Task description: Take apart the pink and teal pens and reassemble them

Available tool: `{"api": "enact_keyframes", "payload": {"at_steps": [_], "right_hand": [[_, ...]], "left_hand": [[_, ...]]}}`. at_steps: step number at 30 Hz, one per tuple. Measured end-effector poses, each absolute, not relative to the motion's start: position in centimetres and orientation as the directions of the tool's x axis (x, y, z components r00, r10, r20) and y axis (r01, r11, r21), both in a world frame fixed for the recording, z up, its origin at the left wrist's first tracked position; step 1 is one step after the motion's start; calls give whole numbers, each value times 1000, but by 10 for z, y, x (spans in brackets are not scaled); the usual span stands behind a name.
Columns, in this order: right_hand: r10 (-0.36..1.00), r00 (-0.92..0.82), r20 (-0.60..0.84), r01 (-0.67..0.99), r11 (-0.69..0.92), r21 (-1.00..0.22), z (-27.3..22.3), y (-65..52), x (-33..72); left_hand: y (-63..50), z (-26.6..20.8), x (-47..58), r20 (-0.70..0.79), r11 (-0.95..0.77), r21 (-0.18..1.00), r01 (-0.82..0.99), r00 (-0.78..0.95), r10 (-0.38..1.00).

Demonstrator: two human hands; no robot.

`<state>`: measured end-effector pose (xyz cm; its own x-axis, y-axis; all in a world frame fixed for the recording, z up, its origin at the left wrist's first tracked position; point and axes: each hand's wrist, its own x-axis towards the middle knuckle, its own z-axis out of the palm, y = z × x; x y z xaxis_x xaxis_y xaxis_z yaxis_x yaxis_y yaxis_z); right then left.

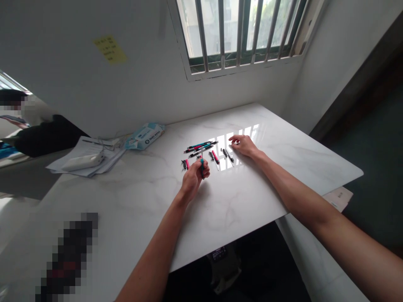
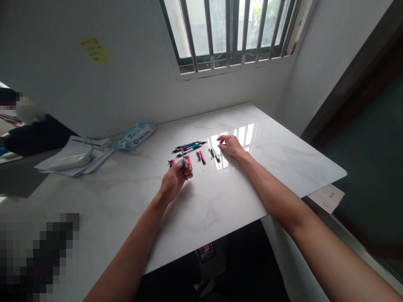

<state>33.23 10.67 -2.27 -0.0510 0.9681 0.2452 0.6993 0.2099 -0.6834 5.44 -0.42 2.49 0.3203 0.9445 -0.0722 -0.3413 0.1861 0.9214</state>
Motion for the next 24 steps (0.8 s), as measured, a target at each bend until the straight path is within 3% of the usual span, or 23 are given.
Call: {"api": "enact_keyframes", "payload": {"at_steps": [7, 11, 14, 17, 21, 24], "right_hand": [[968, -71, 242, 723, 217, -656, -20, 99, 341], [914, -33, 405, 692, 313, -651, -6, 91, 336], [869, -27, 494, 546, 427, -721, 9, 77, 317], [873, -165, 459, 311, 488, -816, 18, 57, 286], [857, -303, 418, 111, 467, -877, 21, 32, 246], [872, -287, 398, -2, 414, -910, 21, 25, 234]], "left_hand": [[-3, 25, 53, -52, 165, 924, -344, 315, 948], [-4, 25, 55, -36, 153, 914, -377, 299, 954], [-5, 22, 57, -14, 132, 917, -375, 302, 953], [-4, 16, 59, 10, 111, 934, -338, 336, 942], [-3, 8, 59, 34, 73, 959, -272, 369, 929], [-2, 6, 58, 44, 30, 981, -193, 367, 929]]}}
